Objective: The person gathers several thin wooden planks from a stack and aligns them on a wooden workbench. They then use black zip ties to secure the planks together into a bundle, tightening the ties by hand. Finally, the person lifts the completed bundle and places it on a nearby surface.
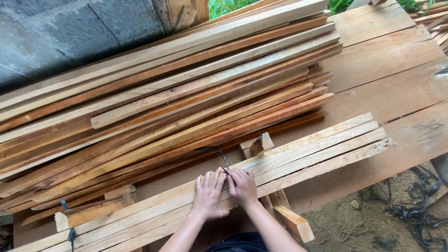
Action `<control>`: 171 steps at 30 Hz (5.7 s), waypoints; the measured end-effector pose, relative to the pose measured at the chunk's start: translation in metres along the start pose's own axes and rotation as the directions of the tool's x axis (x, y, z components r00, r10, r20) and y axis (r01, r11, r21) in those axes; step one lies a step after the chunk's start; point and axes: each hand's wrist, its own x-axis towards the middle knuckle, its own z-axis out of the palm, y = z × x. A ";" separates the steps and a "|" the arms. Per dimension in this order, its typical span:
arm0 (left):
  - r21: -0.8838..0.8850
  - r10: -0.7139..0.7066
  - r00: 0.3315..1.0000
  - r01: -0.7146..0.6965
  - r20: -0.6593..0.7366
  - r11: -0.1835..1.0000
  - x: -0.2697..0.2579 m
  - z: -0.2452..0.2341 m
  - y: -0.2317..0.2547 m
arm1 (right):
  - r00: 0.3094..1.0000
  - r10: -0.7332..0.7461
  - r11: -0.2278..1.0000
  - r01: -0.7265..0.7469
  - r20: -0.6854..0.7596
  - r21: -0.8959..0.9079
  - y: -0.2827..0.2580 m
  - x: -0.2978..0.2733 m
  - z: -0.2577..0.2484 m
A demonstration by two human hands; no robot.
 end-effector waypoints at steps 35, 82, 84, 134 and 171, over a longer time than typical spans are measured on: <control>-0.866 -0.216 0.851 0.415 0.478 -0.281 0.174 0.092 -0.055 | 0.946 0.324 0.935 -0.319 -0.006 0.152 -0.011 0.016 0.005; -0.984 0.168 0.974 0.134 0.153 0.119 0.132 0.044 -0.070 | 0.861 0.425 0.860 -0.480 0.280 0.172 0.023 0.054 0.011; -0.919 0.017 0.985 0.152 0.170 0.363 0.124 0.038 -0.067 | 0.861 0.423 0.836 -0.491 0.282 0.243 0.032 0.051 0.012; -0.908 -0.083 0.904 0.419 0.419 -0.018 0.129 0.024 -0.061 | 0.634 0.688 0.681 -0.732 0.353 -0.015 0.003 0.050 0.005; -0.967 -0.535 0.828 0.244 0.169 0.072 0.148 0.059 -0.054 | 0.904 0.397 0.902 -0.353 0.156 -0.248 -0.021 0.041 -0.012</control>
